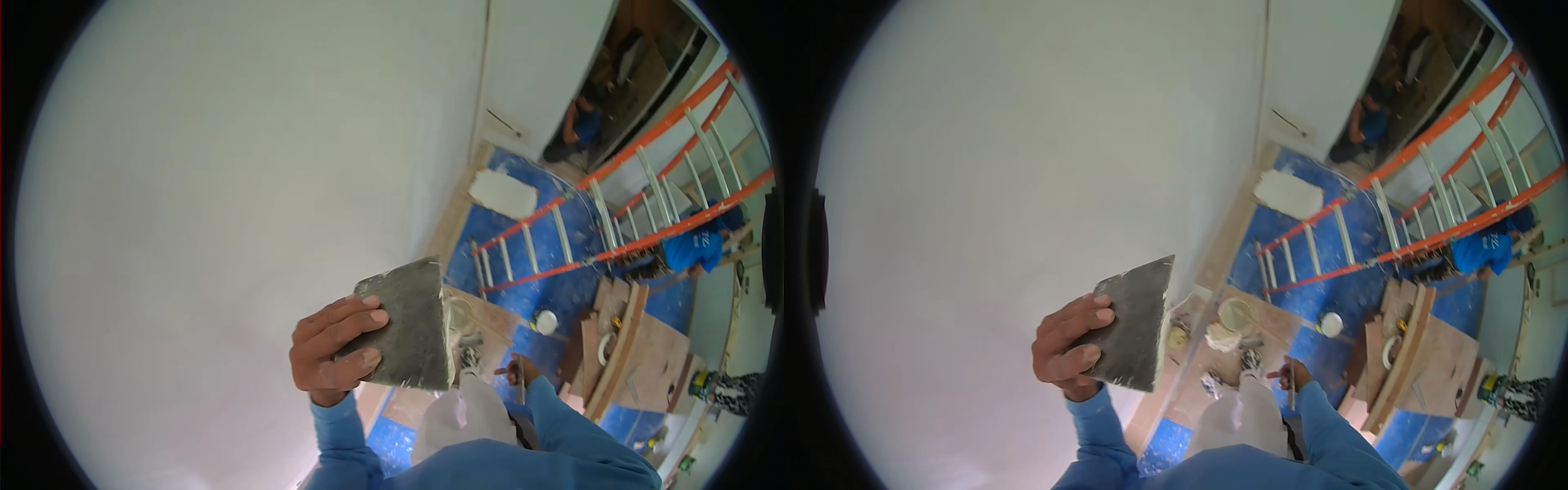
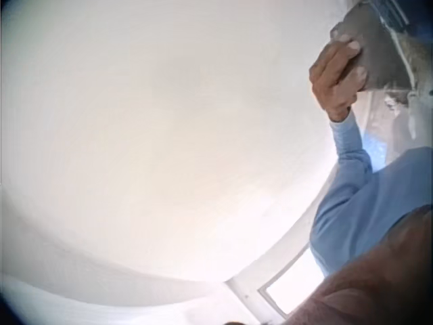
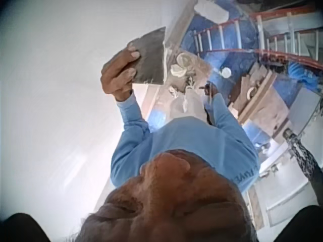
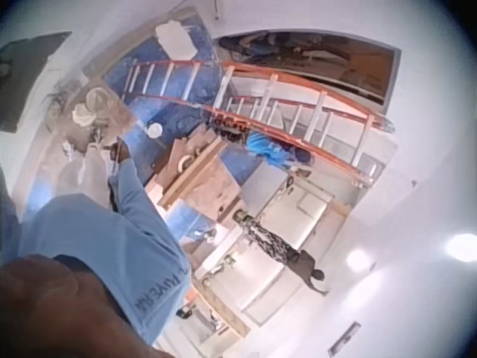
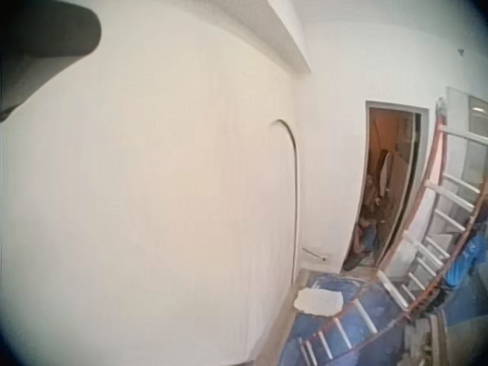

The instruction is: The person applies joint compound to a ceiling seam using a taping knife and a mud pan, then refills the knife from a bucket.

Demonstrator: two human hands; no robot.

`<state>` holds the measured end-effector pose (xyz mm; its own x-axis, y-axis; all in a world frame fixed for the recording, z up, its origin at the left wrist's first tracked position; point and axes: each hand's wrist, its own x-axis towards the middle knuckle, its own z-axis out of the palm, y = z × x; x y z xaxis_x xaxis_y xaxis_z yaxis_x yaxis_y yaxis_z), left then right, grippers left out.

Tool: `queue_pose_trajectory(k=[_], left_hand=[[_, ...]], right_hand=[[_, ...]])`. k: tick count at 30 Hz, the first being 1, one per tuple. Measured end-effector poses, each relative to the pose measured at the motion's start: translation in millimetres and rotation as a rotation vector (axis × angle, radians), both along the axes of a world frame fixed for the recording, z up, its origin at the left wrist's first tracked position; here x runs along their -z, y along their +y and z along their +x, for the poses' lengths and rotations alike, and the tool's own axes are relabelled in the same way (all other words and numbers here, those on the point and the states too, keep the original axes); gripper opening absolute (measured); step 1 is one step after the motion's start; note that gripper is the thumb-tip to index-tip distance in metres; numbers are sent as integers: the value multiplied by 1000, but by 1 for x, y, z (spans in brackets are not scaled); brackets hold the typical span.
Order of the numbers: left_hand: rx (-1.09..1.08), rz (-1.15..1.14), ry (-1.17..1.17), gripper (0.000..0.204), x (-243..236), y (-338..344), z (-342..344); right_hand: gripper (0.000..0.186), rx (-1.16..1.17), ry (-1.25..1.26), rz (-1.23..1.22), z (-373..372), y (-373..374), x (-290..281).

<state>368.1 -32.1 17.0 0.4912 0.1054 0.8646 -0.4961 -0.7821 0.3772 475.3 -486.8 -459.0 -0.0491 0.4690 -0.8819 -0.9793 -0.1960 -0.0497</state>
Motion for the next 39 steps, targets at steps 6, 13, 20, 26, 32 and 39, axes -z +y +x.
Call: queue_pose_trajectory(k=[6,13,20,26,32,39], left_hand=[[89,-592,-368,23,-18,-22,-64],[-165,-1077,-228,38,4,-66,-169],[-630,-1135,36,28,6,-97,-287],[-585,-1309,-136,33,21,-113,-326],[-646,-1414,-265,34,27,-122,-325],[-367,-1490,-346,29,54,-138,-334]], right_hand=[[66,173,59,-1,-5,27,-61],[61,127,43,46,-18,-13,-98],[81,104,-185,-254,-50,-29,-154],[29,313,-452,126,-60,2,-178],[34,251,-395,46,-55,63,-201],[35,19,-384,136,-60,95,-202]])
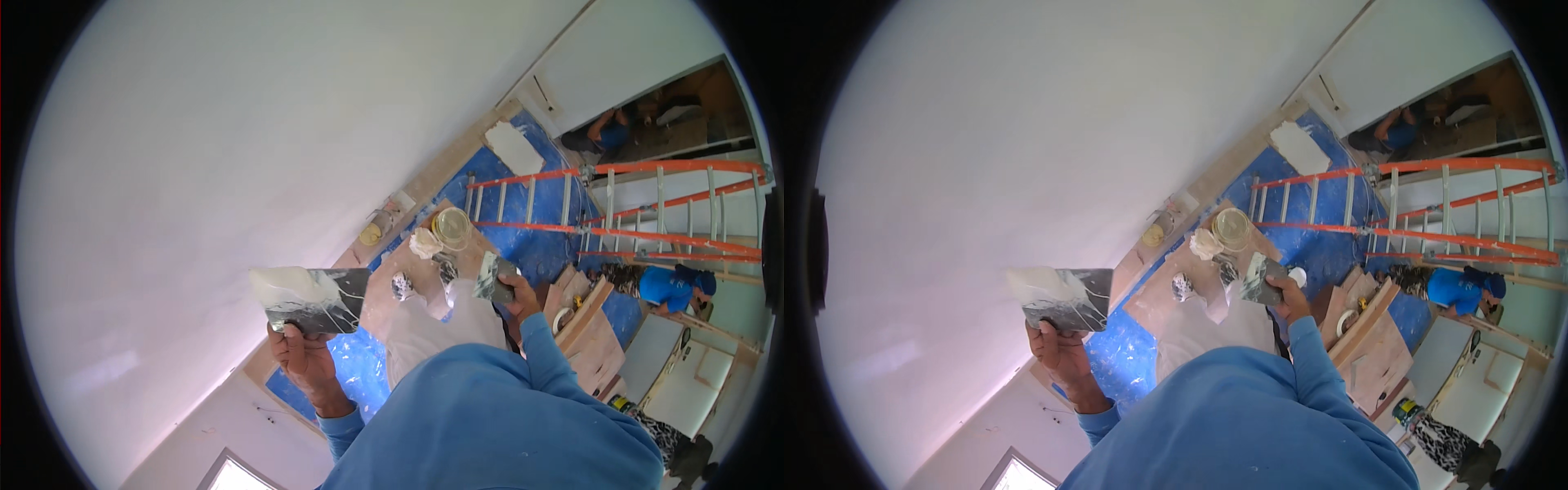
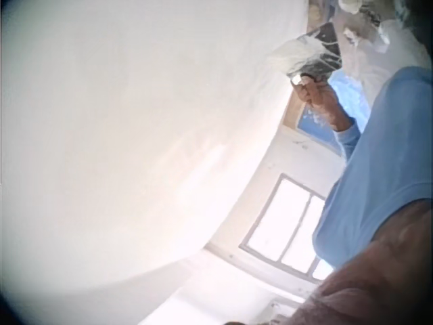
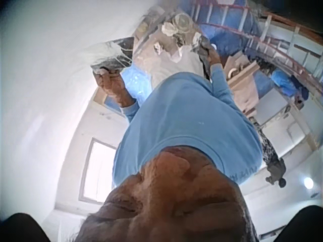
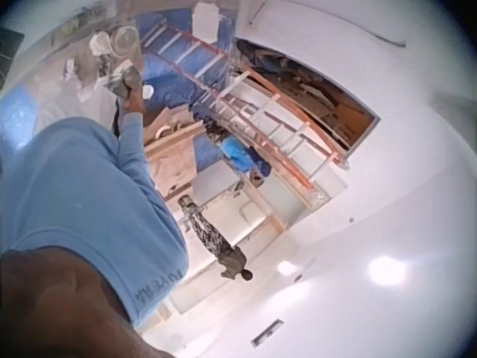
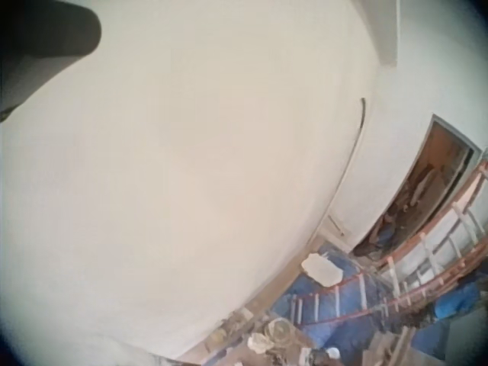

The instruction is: The person applies joint compound to a ceiling seam using a taping knife and a mud pan, then refills the knife from a bucket.

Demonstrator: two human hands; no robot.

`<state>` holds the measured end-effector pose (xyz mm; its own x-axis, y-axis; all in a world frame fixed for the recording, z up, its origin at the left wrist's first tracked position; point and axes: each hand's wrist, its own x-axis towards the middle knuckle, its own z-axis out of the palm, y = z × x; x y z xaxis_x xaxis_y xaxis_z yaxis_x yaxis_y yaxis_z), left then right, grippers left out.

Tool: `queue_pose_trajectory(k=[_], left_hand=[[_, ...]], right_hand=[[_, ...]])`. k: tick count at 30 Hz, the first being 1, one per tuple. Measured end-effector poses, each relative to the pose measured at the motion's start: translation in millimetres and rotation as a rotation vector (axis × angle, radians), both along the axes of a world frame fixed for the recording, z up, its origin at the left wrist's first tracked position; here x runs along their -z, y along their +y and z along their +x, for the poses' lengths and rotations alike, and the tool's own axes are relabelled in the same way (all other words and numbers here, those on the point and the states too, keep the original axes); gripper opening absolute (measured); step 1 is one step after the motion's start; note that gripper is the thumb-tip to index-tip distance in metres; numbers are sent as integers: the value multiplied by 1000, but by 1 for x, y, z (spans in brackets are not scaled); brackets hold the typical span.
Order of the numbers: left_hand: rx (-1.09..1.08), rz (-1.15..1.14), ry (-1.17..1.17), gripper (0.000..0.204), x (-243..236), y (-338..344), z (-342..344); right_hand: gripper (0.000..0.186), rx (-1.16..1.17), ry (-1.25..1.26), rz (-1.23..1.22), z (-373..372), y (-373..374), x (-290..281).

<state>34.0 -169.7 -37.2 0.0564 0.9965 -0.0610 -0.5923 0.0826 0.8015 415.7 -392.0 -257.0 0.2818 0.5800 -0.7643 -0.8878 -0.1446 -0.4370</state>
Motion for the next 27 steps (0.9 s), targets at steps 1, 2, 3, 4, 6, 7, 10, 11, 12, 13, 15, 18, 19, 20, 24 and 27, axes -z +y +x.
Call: queue_pose_trajectory(k=[1,2,3,4,6,7,10,11,12,13,15,18,19,20,24,27], left_hand=[[-18,-32,22,29,-5,-4,6],[-37,-64,43,29,-8,-7,12],[-66,-62,70,30,-9,-7,19],[-60,-57,76,30,-8,-7,23],[-49,-48,87,31,-2,-8,31],[-66,-51,79,31,1,-12,35],[-115,-56,81,33,13,-21,53],[-118,-57,91,34,17,-27,57],[-122,-58,98,35,23,-33,60],[-137,-75,109,36,26,-40,62],[-161,-115,135,39,30,-50,68],[-180,-197,163,47,47,-73,87],[-183,-233,187,47,50,-77,99],[-181,-278,208,47,48,-79,112],[-63,-294,286,44,75,-83,143],[-36,-310,315,44,104,-92,150]], right_hand=[[35,-15,-1,9,1,7,-6],[35,-32,-2,18,2,14,-13],[35,-49,-3,28,5,22,-16],[35,-39,-7,12,7,25,-17],[35,-21,-16,-21,19,32,-13],[34,-38,-58,-44,27,28,-4],[32,-154,-236,-236,64,21,42],[31,-227,-339,-384,77,14,60],[29,-302,-445,-528,92,8,85],[28,-294,-437,-530,109,-9,124],[26,-275,-418,-541,134,-37,199],[22,-306,-415,-640,135,-27,219],[21,-286,-410,-643,135,-23,226],[23,-438,-487,-681,138,-33,254],[28,-489,-351,-673,144,-46,326],[25,-433,-52,-750,144,-12,314]])
